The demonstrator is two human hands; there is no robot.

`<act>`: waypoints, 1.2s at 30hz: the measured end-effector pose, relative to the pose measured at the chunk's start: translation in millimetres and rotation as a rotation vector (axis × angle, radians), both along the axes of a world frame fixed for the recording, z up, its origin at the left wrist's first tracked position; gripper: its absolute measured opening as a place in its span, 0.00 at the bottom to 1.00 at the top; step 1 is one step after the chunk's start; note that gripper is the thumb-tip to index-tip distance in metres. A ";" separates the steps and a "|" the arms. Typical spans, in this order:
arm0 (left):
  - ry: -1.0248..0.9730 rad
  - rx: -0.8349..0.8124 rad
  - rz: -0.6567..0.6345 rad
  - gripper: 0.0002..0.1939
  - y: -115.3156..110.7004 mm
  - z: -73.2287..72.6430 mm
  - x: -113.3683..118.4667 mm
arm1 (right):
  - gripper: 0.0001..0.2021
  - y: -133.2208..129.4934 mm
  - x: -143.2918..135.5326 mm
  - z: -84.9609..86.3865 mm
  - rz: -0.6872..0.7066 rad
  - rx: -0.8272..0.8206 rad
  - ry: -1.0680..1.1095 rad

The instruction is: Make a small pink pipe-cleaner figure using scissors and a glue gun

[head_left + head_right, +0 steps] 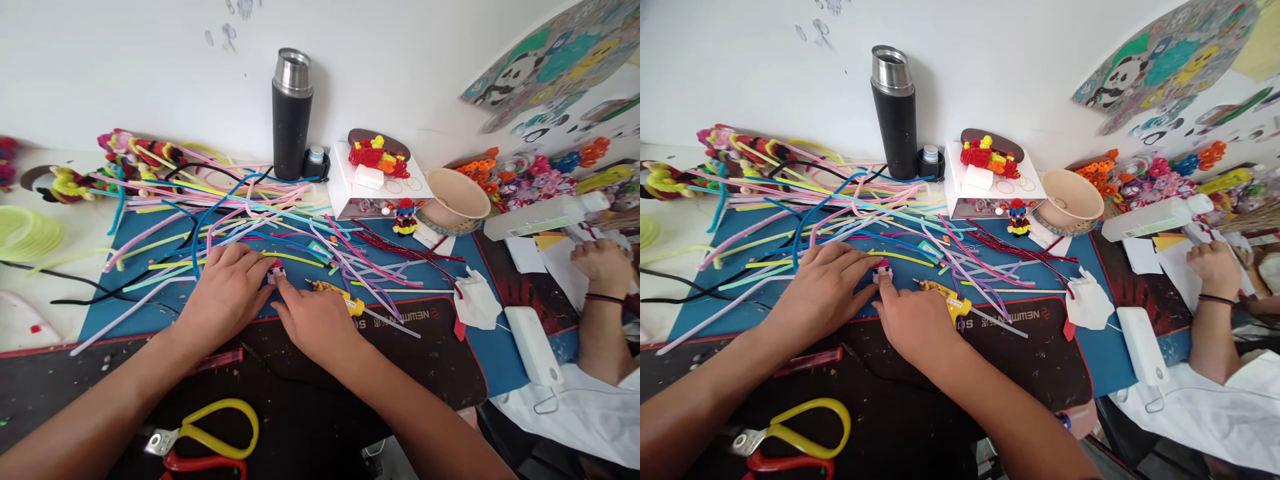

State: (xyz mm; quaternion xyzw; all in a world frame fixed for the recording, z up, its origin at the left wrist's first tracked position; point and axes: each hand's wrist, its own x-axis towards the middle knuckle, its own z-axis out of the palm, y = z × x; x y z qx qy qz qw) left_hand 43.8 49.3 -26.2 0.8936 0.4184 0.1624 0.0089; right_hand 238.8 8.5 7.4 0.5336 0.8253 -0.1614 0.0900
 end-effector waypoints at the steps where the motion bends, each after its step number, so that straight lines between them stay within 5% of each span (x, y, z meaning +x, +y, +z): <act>1: 0.000 -0.002 -0.001 0.13 -0.1 -0.1 0.0 | 0.29 0.0 0.0 0.0 0.004 0.004 -0.001; 36: -0.025 -0.107 0.038 0.13 -0.4 1.9 2.2 | 0.30 -1.9 -0.2 -3.3 0.015 0.006 0.010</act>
